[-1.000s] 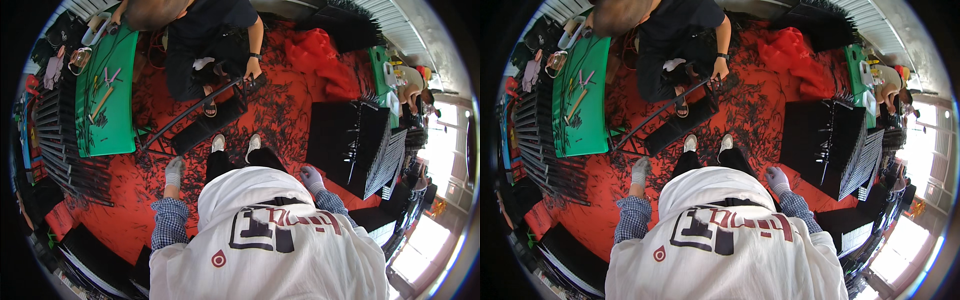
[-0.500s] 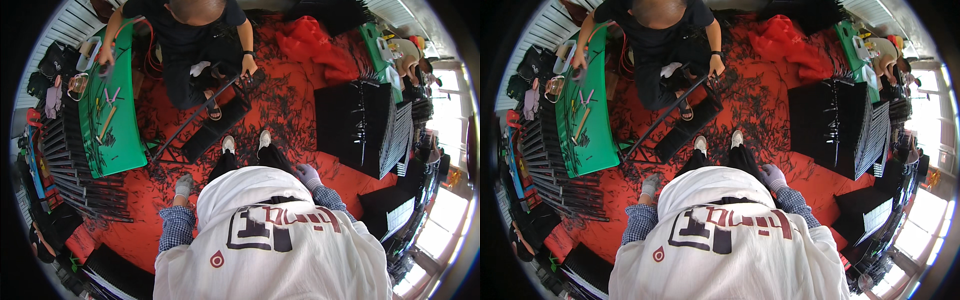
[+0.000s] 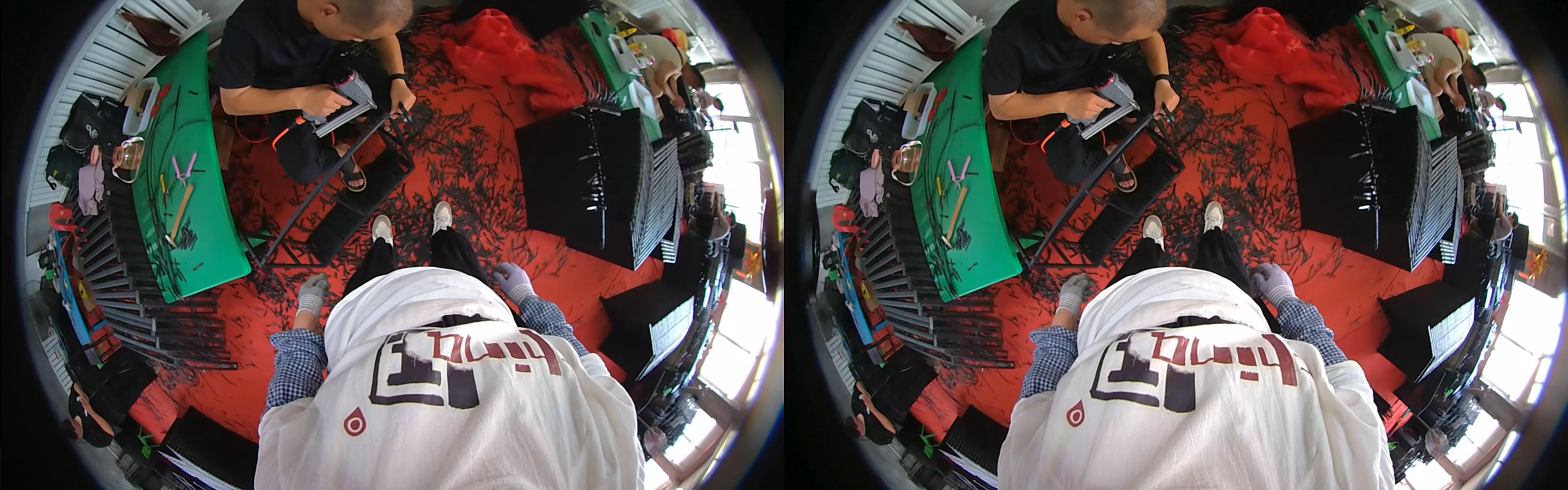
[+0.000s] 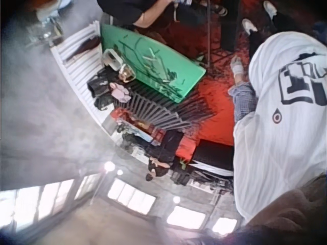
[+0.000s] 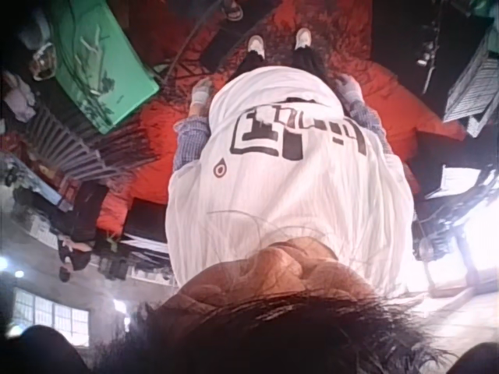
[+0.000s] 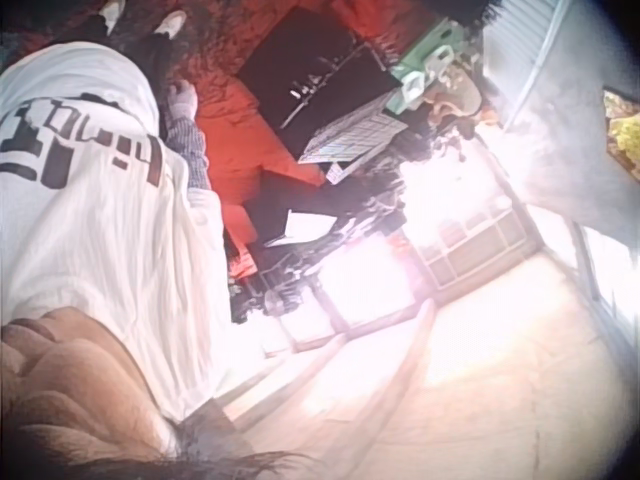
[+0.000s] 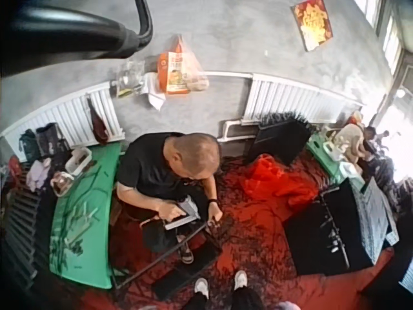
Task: The person assists a coworker with weaving and securing synthetic strips onto a metal frame by hand, holding the frame and pulling the strips while the coworker attaches them using a tool.
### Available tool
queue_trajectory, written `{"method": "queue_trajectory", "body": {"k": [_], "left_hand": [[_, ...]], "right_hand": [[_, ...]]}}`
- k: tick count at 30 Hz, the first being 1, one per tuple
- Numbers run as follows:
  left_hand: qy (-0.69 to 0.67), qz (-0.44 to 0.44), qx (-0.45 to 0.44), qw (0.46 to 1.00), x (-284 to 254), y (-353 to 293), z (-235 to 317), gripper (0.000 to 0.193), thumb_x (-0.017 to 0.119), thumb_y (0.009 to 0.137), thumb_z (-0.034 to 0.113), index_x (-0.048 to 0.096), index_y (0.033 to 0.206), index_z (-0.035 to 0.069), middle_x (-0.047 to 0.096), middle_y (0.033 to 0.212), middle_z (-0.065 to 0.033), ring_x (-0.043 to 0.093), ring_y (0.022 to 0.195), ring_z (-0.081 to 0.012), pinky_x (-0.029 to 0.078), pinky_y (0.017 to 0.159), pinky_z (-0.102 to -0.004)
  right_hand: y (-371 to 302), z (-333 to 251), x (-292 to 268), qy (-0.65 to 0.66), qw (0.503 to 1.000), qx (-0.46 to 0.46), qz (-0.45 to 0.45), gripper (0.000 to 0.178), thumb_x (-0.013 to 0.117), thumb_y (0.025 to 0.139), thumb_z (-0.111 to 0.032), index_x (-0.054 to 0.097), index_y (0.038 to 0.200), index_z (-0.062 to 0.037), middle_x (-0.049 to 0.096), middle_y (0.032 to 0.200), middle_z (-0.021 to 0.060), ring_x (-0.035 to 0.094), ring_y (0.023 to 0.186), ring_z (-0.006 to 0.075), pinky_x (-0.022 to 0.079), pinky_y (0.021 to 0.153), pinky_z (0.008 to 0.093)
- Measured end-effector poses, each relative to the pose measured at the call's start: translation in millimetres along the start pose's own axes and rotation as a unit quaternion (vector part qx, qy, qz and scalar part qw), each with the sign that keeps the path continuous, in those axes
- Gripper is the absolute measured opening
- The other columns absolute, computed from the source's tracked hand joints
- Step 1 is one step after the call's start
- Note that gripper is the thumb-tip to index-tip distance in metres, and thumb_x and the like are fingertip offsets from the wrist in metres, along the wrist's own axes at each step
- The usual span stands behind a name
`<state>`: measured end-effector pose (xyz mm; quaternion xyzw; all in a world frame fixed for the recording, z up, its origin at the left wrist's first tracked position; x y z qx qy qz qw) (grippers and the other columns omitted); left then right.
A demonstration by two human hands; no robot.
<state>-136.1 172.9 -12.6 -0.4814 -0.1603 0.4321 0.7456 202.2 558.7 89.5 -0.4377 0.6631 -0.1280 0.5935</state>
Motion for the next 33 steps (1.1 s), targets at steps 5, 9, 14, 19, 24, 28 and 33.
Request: {"method": "queue_trajectory", "body": {"k": [5,9,14,19,24,28,33], "left_hand": [[-0.008,-0.016,-0.005,1.0,-5.3,-0.4,10.1,0.026,0.05,0.088,0.009,0.056,0.111,-0.001,0.061,0.078,-0.0073,0.056,0.062,-0.0139,0.046,0.055,-0.0262],[-0.025,-0.021,0.001,0.999,-8.7,1.5,13.0,0.024,0.049,0.088,0.006,0.057,0.109,-0.002,0.061,0.077,-0.0074,0.055,0.06,-0.0136,0.045,0.055,-0.0259],[0.006,-0.009,0.002,1.0,-1.1,-8.5,29.4,0.024,0.048,0.088,0.004,0.057,0.108,-0.004,0.059,0.074,-0.007,0.052,0.058,-0.0131,0.044,0.052,-0.0256],[0.008,-0.012,-0.013,1.0,5.3,-16.1,41.6,0.025,0.048,0.088,0.005,0.057,0.109,-0.004,0.059,0.074,-0.0064,0.052,0.057,-0.0126,0.042,0.051,-0.0242],[0.019,-0.026,0.006,0.999,-5.0,8.0,23.8,0.026,0.049,0.088,0.007,0.057,0.112,-0.001,0.062,0.082,-0.007,0.057,0.063,-0.0139,0.045,0.054,-0.0255],[0.022,-0.026,0.003,0.999,-3.3,4.7,30.8,0.025,0.049,0.088,0.007,0.057,0.11,-0.001,0.06,0.075,-0.0054,0.055,0.059,-0.012,0.043,0.052,-0.0237],[0.009,-0.017,-0.005,1.0,-6.4,8.6,26.4,0.025,0.049,0.088,0.007,0.057,0.111,0.0,0.06,0.075,-0.0049,0.054,0.058,-0.0118,0.044,0.052,-0.0237]], "right_hand": [[-0.9,2.7,9.4,-0.006,1.0,-0.005,0.009,0.027,0.058,0.081,-0.027,0.06,0.102,-0.0092,0.058,0.098,0.0157,0.059,0.09,0.0305,0.047,0.08,0.0383],[-4.1,2.9,12.0,0.011,1.0,0.002,0.009,0.026,0.059,0.081,-0.025,0.061,0.101,-0.0084,0.058,0.098,0.0167,0.059,0.09,0.0317,0.047,0.081,0.0388],[-11.0,-1.0,10.9,0.03,0.999,0.021,0.002,0.026,0.059,0.081,-0.024,0.061,0.101,-0.0076,0.058,0.098,0.017,0.059,0.09,0.032,0.047,0.082,0.0384],[-11.1,2.6,14.4,0.018,1.0,0.021,0.008,0.025,0.058,0.081,-0.023,0.06,0.1,-0.007,0.058,0.097,0.0171,0.058,0.089,0.0322,0.047,0.081,0.0383],[-9.2,-0.7,14.8,0.027,0.999,0.02,0.009,0.025,0.058,0.081,-0.023,0.061,0.1,-0.0072,0.058,0.096,0.0173,0.058,0.09,0.0327,0.046,0.081,0.0384],[-4.2,-0.5,17.3,0.035,0.999,0.021,0.006,0.025,0.059,0.081,-0.024,0.061,0.1,-0.0078,0.059,0.097,0.0169,0.057,0.092,0.0328,0.046,0.082,0.0385],[1.5,0.3,19.8,0.034,0.999,0.022,0.001,0.026,0.059,0.081,-0.025,0.061,0.1,-0.0081,0.059,0.098,0.0166,0.057,0.093,0.0328,0.046,0.082,0.0389]]}}
Point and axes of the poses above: each hand's wrist, its own y-axis towards the middle knuckle, its own x-axis out of the palm, z = x × y, the point moved 2 cm from there along y, towards the middle knuckle
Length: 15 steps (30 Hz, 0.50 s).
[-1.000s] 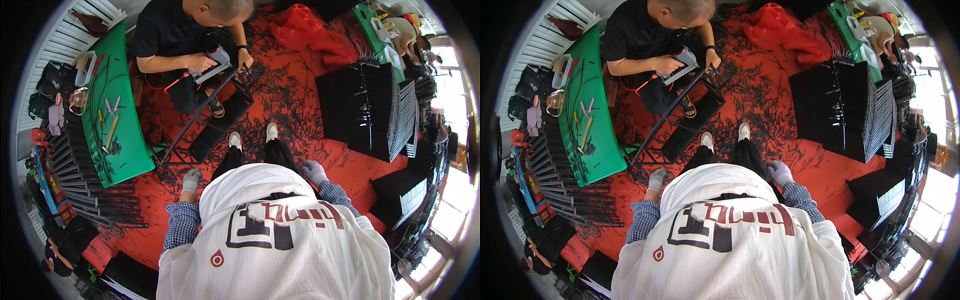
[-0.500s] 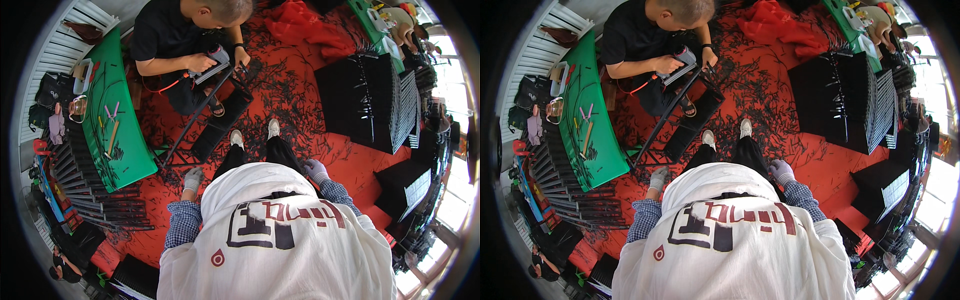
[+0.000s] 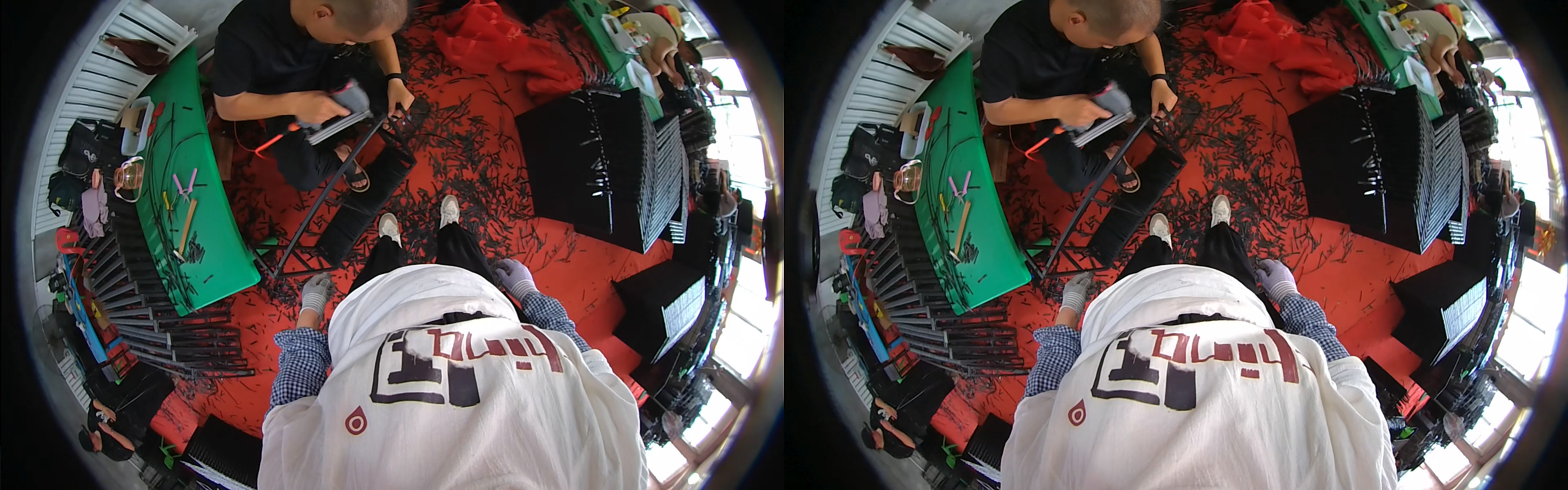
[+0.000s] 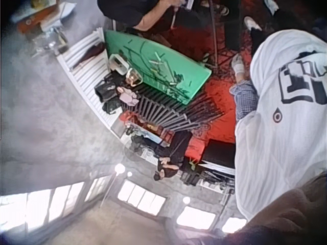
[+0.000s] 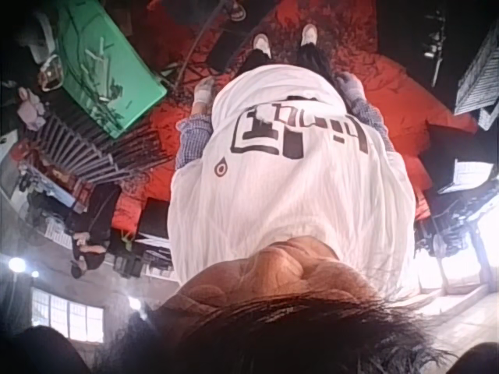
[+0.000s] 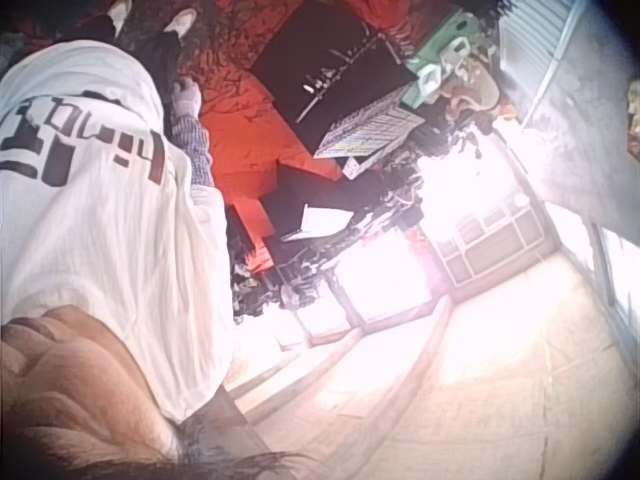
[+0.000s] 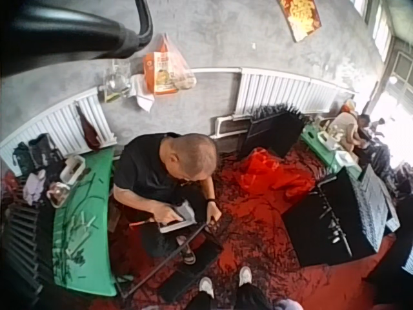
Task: The person assists a coworker with weaving and securing synthetic strips onto a metal frame by hand, holding the frame and pulling the strips while the coworker attaches them using a tool.
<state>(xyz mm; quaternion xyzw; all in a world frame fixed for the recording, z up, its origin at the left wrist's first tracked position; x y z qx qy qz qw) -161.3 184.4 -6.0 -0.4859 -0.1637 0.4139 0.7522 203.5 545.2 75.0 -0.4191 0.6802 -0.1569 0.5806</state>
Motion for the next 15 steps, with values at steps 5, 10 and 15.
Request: {"method": "queue_trajectory", "body": {"k": [5,10,15], "left_hand": [[0.032,0.011,-0.003,0.999,0.6,-10.7,10.3,0.028,0.052,0.086,0.011,0.058,0.112,0.003,0.064,0.083,-0.0078,0.059,0.062,-0.015,0.047,0.054,-0.0266],[0.005,0.009,-0.011,1.0,-2.9,-9.9,8.1,0.026,0.049,0.089,0.01,0.057,0.112,0.001,0.062,0.077,-0.0057,0.054,0.06,-0.012,0.043,0.053,-0.0246],[0.041,0.015,-0.021,0.999,-8.4,1.9,-4.9,0.027,0.048,0.09,0.011,0.057,0.114,0.003,0.063,0.079,-0.0064,0.054,0.06,-0.0119,0.043,0.053,-0.0245]], "right_hand": [[3.6,-2.8,-0.8,-0.003,1.0,-0.008,0.003,0.027,0.059,0.08,-0.026,0.061,0.101,-0.0086,0.059,0.099,0.0161,0.057,0.093,0.0324,0.046,0.083,0.0389],[7.5,-15.6,-7.1,-0.021,1.0,-0.014,-0.01,0.027,0.058,0.081,-0.027,0.061,0.101,-0.0092,0.059,0.099,0.0156,0.057,0.094,0.0315,0.046,0.083,0.0382],[12.3,-20.4,-7.9,-0.023,1.0,-0.016,-0.012,0.027,0.057,0.081,-0.027,0.061,0.101,-0.0092,0.059,0.099,0.0156,0.058,0.093,0.0313,0.046,0.083,0.038]]}}
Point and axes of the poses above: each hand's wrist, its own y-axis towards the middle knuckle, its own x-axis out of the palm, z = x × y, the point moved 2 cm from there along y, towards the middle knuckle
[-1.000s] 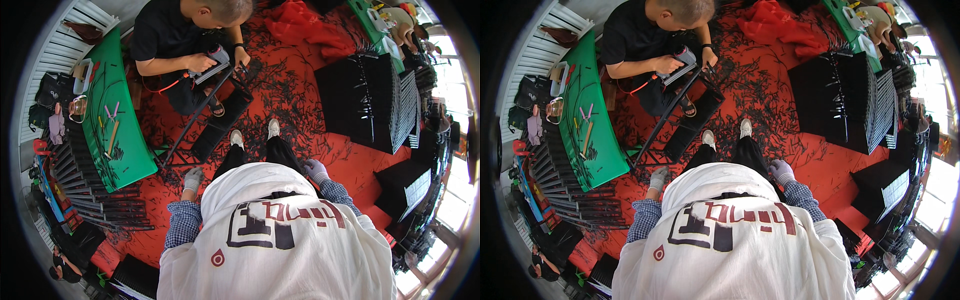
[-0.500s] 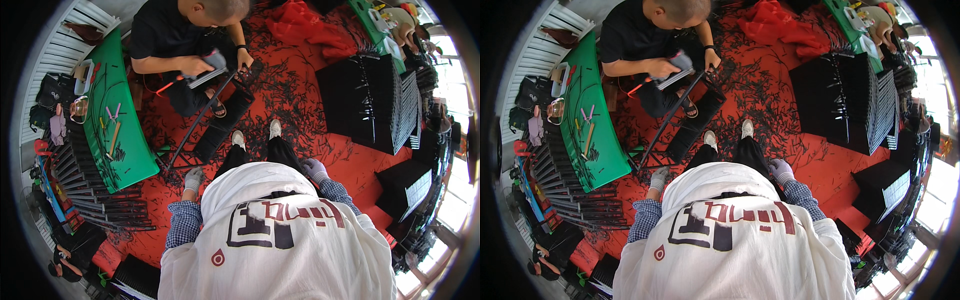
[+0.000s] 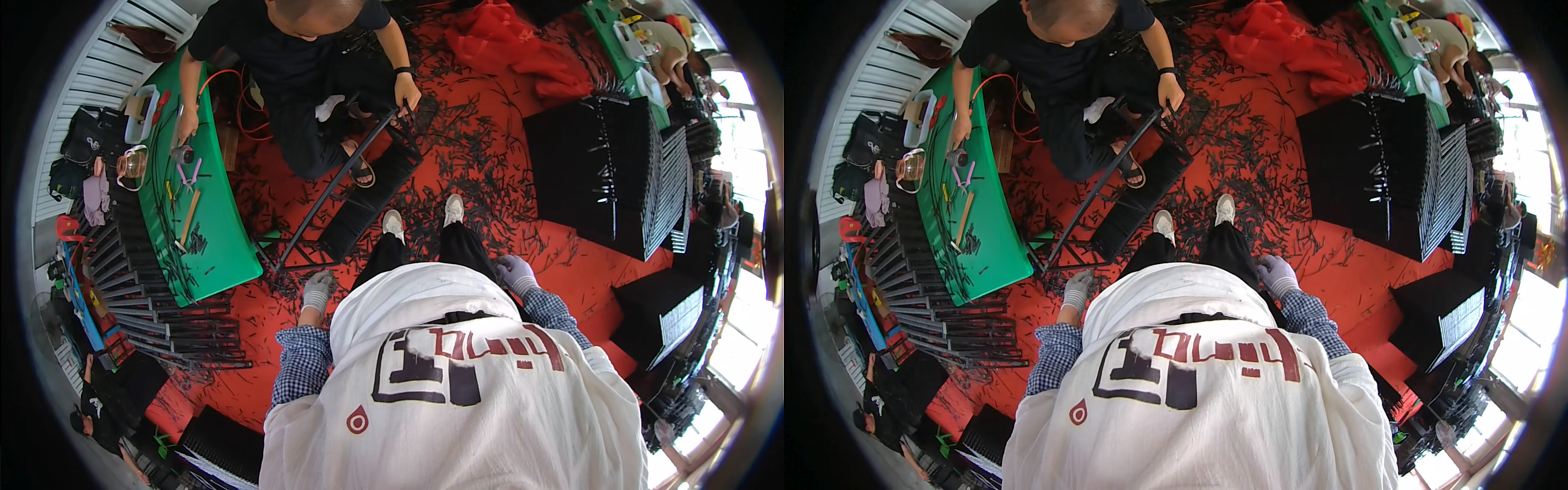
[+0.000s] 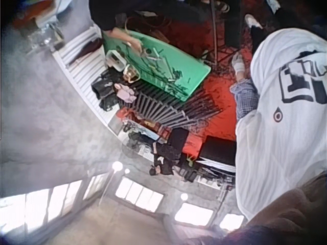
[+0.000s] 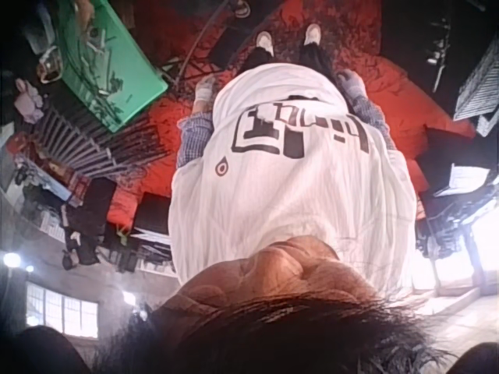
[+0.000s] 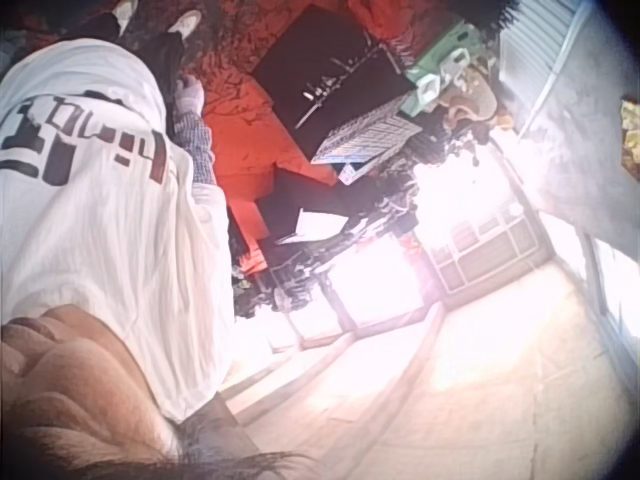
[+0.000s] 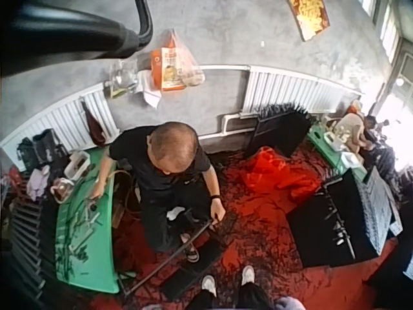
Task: The person assists a coworker with weaving and securing synthetic strips onto a metal frame by hand, holding the frame and pulling the strips while the coworker attaches them using a tool.
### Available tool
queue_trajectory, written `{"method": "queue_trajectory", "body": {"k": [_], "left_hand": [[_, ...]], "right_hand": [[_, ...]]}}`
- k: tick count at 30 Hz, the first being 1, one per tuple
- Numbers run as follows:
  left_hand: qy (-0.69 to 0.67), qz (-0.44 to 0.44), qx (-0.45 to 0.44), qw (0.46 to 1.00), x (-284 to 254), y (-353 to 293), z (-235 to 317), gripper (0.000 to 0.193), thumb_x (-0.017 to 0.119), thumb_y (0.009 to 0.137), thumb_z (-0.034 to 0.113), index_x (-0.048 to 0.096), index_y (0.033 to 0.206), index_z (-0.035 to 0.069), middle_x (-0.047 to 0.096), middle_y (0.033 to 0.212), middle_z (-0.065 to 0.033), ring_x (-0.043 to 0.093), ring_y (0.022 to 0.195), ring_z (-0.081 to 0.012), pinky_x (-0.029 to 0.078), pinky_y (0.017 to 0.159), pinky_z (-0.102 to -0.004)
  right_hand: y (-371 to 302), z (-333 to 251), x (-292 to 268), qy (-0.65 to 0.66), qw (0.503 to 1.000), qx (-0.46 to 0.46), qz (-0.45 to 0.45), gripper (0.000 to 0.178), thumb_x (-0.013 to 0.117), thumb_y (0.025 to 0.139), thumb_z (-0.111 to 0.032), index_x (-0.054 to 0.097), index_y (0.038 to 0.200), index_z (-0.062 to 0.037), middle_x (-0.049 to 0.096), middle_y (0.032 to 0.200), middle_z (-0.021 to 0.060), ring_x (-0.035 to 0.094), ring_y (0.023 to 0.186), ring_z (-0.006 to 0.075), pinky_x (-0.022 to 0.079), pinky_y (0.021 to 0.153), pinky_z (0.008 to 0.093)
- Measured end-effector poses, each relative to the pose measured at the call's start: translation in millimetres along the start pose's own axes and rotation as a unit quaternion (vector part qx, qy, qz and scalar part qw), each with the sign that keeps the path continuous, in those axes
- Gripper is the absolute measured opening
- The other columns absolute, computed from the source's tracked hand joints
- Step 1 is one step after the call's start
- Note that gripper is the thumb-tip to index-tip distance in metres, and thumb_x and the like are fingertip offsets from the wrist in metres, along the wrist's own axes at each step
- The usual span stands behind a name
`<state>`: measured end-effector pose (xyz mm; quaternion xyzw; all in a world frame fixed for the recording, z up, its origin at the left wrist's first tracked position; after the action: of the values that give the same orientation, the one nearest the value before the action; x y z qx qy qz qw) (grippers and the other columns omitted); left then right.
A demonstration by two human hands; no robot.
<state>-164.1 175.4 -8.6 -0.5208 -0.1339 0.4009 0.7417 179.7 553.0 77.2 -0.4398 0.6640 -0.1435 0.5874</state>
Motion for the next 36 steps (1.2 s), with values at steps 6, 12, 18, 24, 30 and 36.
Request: {"method": "queue_trajectory", "body": {"k": [6,12,18,24,30,36], "left_hand": [[-0.015,0.001,-0.004,1.0,3.1,-8.2,11.9,0.025,0.048,0.09,0.009,0.057,0.111,0.001,0.061,0.077,-0.0075,0.054,0.059,-0.0127,0.043,0.052,-0.0246],[-0.072,-0.011,-0.001,0.997,4.4,-8.0,16.4,0.023,0.047,0.089,0.006,0.057,0.108,-0.002,0.058,0.073,-0.0081,0.053,0.057,-0.0139,0.043,0.051,-0.0256],[-0.055,-0.003,0.006,0.998,4.0,-8.1,20.8,0.024,0.047,0.089,0.005,0.057,0.11,0.0,0.06,0.074,-0.0082,0.053,0.056,-0.0141,0.044,0.05,-0.0262],[-0.03,-0.004,0.012,0.999,2.6,-1.5,19.1,0.025,0.048,0.089,0.006,0.058,0.111,0.002,0.062,0.077,-0.0077,0.056,0.057,-0.0137,0.045,0.05,-0.0265],[0.046,-0.017,0.022,0.999,-3.6,-0.8,25.1,0.025,0.048,0.089,0.011,0.058,0.111,0.004,0.064,0.083,-0.0074,0.058,0.061,-0.0139,0.045,0.05,-0.0262],[0.046,-0.007,0.04,0.998,5.3,-15.6,43.0,0.026,0.049,0.088,0.011,0.059,0.111,0.005,0.064,0.082,-0.0058,0.056,0.059,-0.0121,0.042,0.048,-0.0247]], "right_hand": [[0.2,-7.3,-4.9,0.004,1.0,-0.005,0.008,0.027,0.057,0.081,-0.027,0.062,0.1,-0.0083,0.059,0.099,0.0161,0.058,0.091,0.0315,0.047,0.081,0.0378],[1.3,-10.0,-5.3,0.016,1.0,-0.004,0.007,0.026,0.058,0.081,-0.026,0.062,0.099,-0.0084,0.059,0.097,0.0167,0.059,0.09,0.0315,0.048,0.079,0.0377],[3.1,-7.6,0.4,0.006,1.0,-0.017,0.021,0.025,0.058,0.08,-0.025,0.062,0.099,-0.009,0.06,0.096,0.0164,0.059,0.089,0.0317,0.047,0.08,0.038],[-0.5,-13.9,-3.3,0.018,0.999,-0.004,0.028,0.025,0.058,0.08,-0.025,0.062,0.099,-0.0089,0.06,0.096,0.017,0.059,0.088,0.0317,0.047,0.08,0.0381],[-2.3,-2.4,4.9,0.062,0.997,0.006,0.033,0.026,0.058,0.079,-0.025,0.063,0.098,-0.0087,0.06,0.093,0.0181,0.06,0.086,0.0322,0.048,0.079,0.0389],[7.0,20.5,10.4,0.058,0.996,-0.044,0.058,0.027,0.057,0.078,-0.026,0.063,0.097,-0.0076,0.06,0.095,0.0181,0.059,0.09,0.0329,0.047,0.08,0.0388]]}}
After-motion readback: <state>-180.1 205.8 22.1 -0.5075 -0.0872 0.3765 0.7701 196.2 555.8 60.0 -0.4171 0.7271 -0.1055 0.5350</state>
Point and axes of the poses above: each hand's wrist, its own y-axis towards the middle knuckle, its own x-axis out of the palm, z = x × y, the point moved 2 cm from there along y, towards the middle knuckle
